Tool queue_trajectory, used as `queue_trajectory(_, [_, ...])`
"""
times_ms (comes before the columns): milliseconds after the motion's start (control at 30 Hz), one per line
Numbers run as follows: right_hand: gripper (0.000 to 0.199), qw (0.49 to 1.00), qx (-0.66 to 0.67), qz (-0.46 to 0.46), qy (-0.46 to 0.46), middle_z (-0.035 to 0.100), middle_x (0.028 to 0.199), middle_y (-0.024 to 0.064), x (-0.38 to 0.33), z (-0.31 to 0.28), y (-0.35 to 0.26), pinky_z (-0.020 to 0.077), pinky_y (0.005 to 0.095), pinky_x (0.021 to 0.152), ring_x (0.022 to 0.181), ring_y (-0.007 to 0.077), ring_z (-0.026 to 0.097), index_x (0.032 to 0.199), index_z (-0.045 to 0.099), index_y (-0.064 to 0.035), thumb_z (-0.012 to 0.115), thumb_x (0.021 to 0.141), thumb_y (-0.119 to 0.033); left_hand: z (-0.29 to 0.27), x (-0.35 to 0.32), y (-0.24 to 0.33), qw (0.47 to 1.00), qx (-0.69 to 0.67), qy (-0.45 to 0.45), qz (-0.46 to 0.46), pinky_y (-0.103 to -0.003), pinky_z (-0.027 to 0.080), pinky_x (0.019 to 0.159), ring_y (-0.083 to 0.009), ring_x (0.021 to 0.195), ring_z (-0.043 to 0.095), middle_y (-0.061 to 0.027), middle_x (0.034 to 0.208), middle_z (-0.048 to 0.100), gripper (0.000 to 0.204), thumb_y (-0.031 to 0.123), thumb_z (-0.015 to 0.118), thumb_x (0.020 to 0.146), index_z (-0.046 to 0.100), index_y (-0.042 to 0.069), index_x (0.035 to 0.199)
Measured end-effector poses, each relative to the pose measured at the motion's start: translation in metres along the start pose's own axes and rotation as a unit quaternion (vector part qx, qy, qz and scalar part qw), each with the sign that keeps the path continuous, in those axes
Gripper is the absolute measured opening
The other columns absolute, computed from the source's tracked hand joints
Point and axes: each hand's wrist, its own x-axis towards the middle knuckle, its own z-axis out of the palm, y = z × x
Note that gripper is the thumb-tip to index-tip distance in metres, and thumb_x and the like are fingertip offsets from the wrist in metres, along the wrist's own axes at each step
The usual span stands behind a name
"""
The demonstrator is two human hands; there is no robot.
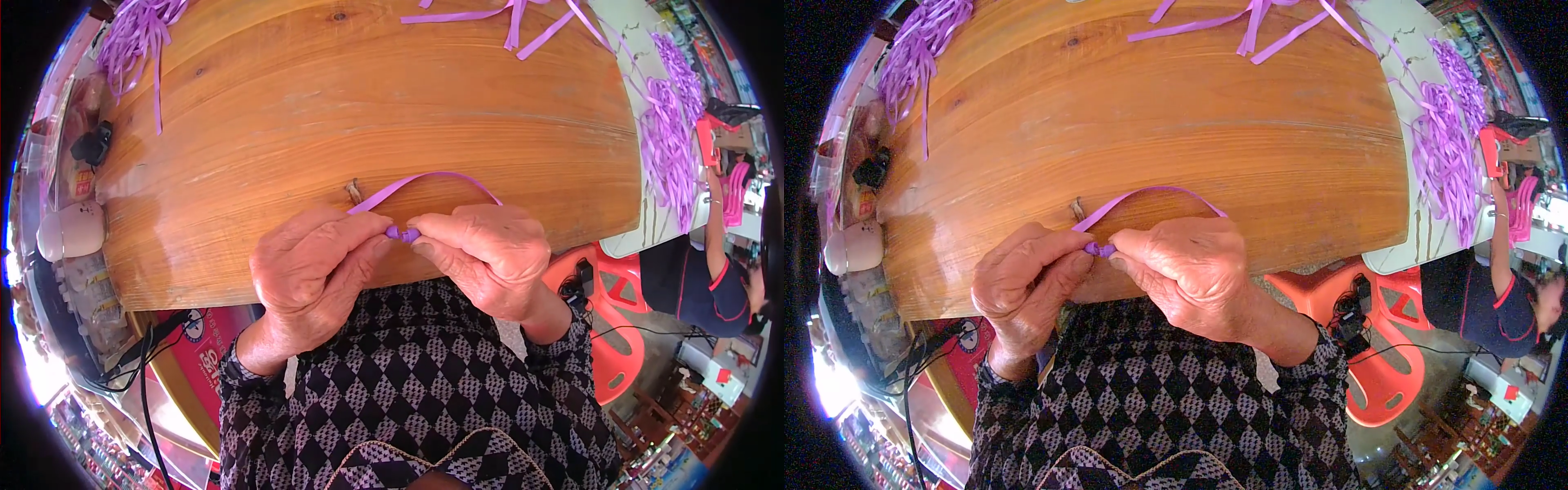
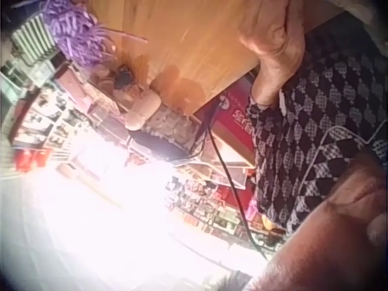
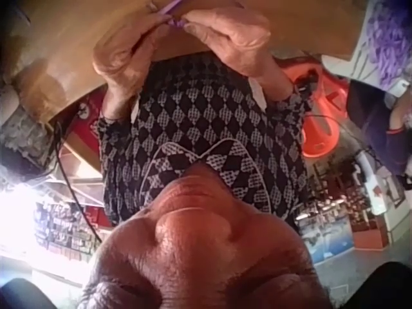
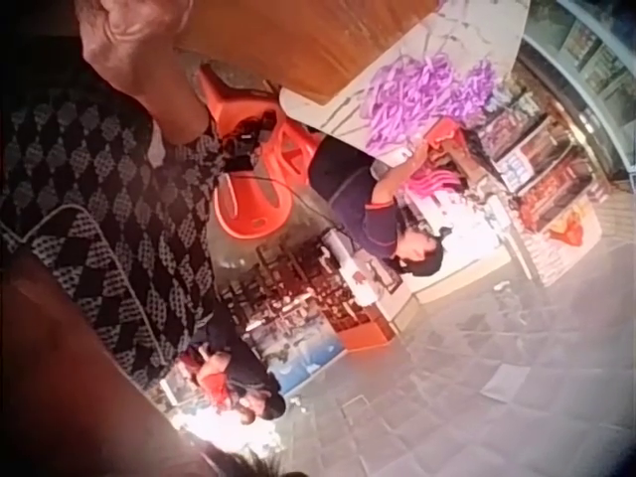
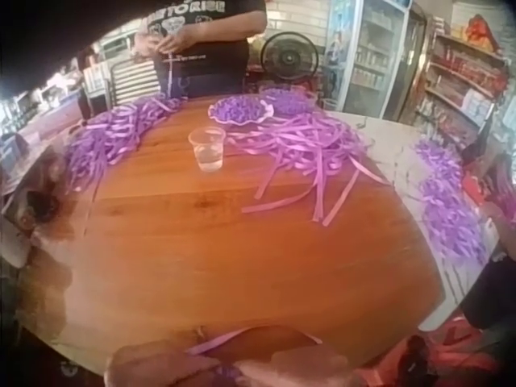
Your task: The person ties knots into a purple ribbon by hand, pulling the ribbon taut and repeatedly folding and looping it to create small knots along its length.
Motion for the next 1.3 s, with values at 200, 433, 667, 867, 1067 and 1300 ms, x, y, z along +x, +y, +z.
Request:
queue_trajectory(200, [0.016, 1.000, -0.009, -0.015, 0.005, 0.054, 0.056, 0.0098, 0.000, 0.003, 0.002, 0.0370, 0.0268, 0.042, 0.045, 0.0173, 0.050, 0.084, 0.064, 0.0056, 0.070, 0.069, 0.003, 0.000, 0.002, -0.001, 1.000, -0.008, -0.018, -0.009, -0.029, 0.044, 0.052, -0.0219, 0.058, 0.055, -0.0112, 0.068, 0.058, 0.016, 0.001, 0.069, 0.070, 0.065, 0.000, 0.085])
queue_trajectory(433, [0.016, 1.000, -0.025, 0.004, 0.013, 0.055, 0.058, 0.0097, -0.003, 0.005, 0.002, 0.0385, 0.0274, 0.044, 0.046, 0.0178, 0.051, 0.085, 0.064, 0.0025, 0.070, 0.070, 0.001, 0.009, 0.000, -0.012, 0.996, -0.089, -0.001, -0.020, -0.028, 0.043, 0.054, -0.0186, 0.062, 0.056, -0.0090, 0.070, 0.059, 0.015, 0.002, 0.069, 0.072, 0.065, 0.001, 0.086])
queue_trajectory(667, [0.017, 0.999, -0.045, 0.020, 0.021, 0.057, 0.060, 0.0097, -0.001, 0.008, -0.003, 0.0398, 0.0276, 0.045, 0.049, 0.0182, 0.053, 0.086, 0.064, 0.0000, 0.071, 0.070, -0.002, 0.017, -0.014, -0.006, 0.989, -0.103, 0.040, -0.101, -0.024, 0.043, 0.056, -0.0144, 0.063, 0.056, -0.0065, 0.073, 0.060, 0.014, 0.003, 0.067, 0.076, 0.063, 0.001, 0.088])
queue_trajectory(867, [0.016, 0.999, -0.020, 0.018, 0.043, 0.056, 0.060, 0.0089, -0.002, 0.010, -0.002, 0.0389, 0.0279, 0.045, 0.048, 0.0178, 0.052, 0.083, 0.064, 0.0006, 0.071, 0.070, -0.002, 0.021, -0.017, -0.001, 0.959, -0.197, 0.055, -0.198, -0.020, 0.044, 0.061, -0.0088, 0.068, 0.056, -0.0038, 0.078, 0.062, 0.012, 0.004, 0.065, 0.080, 0.062, 0.000, 0.091])
queue_trajectory(1067, [0.015, 0.999, -0.015, 0.003, 0.039, 0.055, 0.058, 0.0083, -0.002, 0.011, 0.001, 0.0368, 0.0283, 0.043, 0.046, 0.0176, 0.050, 0.083, 0.064, 0.0015, 0.070, 0.069, 0.000, 0.024, -0.017, -0.005, 0.967, -0.195, 0.049, -0.155, -0.021, 0.045, 0.065, -0.0090, 0.071, 0.057, -0.0044, 0.078, 0.063, 0.012, 0.003, 0.065, 0.079, 0.063, -0.001, 0.090])
queue_trajectory(1300, [0.015, 0.999, -0.016, -0.001, 0.034, 0.052, 0.056, 0.0080, -0.003, 0.008, 0.004, 0.0348, 0.0283, 0.043, 0.045, 0.0173, 0.048, 0.082, 0.063, 0.0020, 0.070, 0.068, 0.001, 0.027, -0.019, -0.009, 0.973, -0.178, 0.068, -0.133, -0.021, 0.047, 0.063, -0.0101, 0.068, 0.059, -0.0052, 0.081, 0.065, 0.014, 0.005, 0.068, 0.076, 0.063, 0.000, 0.088])
